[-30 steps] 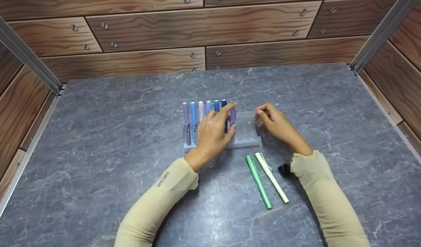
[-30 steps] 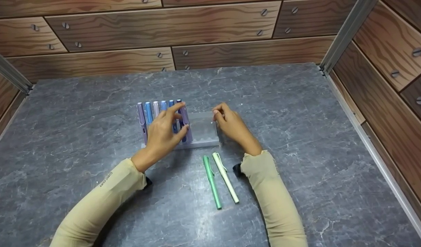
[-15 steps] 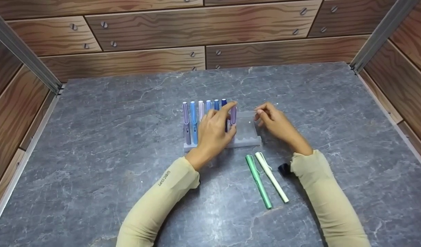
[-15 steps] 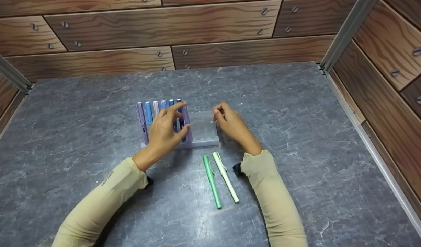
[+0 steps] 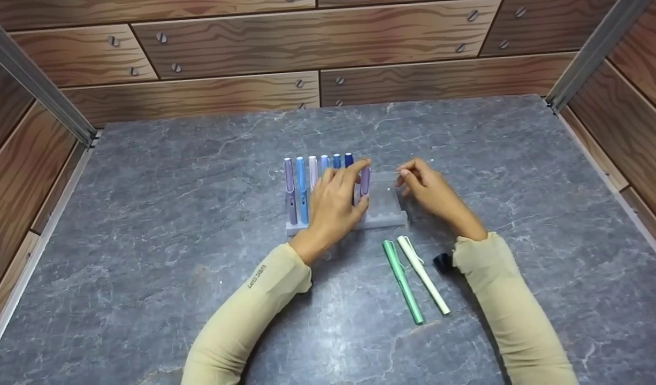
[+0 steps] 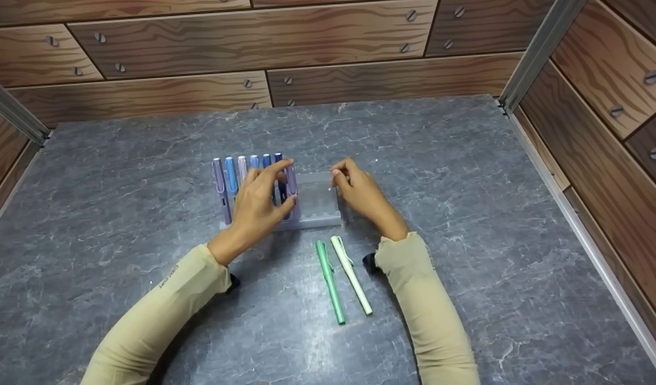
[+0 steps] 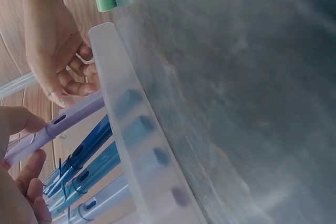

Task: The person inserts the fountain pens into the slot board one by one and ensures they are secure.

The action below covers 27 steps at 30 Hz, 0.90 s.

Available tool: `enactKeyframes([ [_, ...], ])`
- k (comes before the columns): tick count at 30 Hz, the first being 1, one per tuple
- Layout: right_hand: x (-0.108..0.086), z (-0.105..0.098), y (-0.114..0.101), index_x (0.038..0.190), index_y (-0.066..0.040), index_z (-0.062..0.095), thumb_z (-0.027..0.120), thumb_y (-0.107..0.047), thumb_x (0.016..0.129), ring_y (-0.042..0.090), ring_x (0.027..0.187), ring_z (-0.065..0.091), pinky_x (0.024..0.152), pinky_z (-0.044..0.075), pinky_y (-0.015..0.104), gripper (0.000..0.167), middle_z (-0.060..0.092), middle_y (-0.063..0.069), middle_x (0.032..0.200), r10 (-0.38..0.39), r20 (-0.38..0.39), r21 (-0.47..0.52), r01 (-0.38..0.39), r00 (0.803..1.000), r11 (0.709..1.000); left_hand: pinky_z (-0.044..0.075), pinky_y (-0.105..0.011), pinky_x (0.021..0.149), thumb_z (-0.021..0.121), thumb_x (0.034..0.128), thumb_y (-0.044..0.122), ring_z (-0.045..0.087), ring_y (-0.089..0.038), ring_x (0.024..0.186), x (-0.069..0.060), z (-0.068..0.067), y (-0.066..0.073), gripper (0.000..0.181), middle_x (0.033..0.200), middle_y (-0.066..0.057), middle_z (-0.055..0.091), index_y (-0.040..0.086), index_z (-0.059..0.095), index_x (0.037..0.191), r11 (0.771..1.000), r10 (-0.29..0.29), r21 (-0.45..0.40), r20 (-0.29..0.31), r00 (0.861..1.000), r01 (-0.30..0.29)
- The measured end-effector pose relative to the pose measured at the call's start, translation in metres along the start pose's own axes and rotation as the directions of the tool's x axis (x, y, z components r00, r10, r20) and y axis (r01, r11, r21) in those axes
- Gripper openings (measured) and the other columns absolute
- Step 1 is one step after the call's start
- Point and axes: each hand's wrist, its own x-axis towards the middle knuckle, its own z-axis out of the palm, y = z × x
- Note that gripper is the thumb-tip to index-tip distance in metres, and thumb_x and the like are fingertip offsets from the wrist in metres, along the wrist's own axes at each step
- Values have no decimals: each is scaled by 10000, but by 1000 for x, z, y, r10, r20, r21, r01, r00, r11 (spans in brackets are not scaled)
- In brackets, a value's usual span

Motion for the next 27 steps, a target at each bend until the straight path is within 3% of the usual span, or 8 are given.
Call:
enactKeyframes([
  [5,-1,0,-1,1154,114,495,401,-86,1026,301,764,621,703,504,284,255,628,307,983,-18,-4,-16,18,1000,1000,431,-315,763,750,778,173,542,-203,881,1,0,-1,564,981,11,676,173,538,1300,1000,2,17,2,1000,-2],
  [12,6,4,13,1160,93,505,396,-120,1033,326,789,619,700,491,280,271,635,294,996,3,-9,-30,-3,1000,1000,422,-324,770,760,776,170,516,-211,877,5,-1,-3,585,987,-4,658,170,533,1315,998,-62,5,37,997,62],
  [18,14,5,38,1181,44,522,408,-168,1034,231,767,624,694,501,272,282,651,252,1002,0,-17,-13,0,1000,1000,409,-340,779,757,795,237,507,-218,917,9,-4,0,582,1026,-21,624,200,522,1326,992,-96,88,89,991,88],
  [27,14,4,39,1189,58,507,409,-151,1032,182,736,618,683,512,263,279,643,259,998,-11,-15,1,11,1000,1000,386,-355,790,757,815,292,478,-228,905,16,-6,1,583,1031,-49,594,223,516,1342,980,-120,174,127,985,97],
])
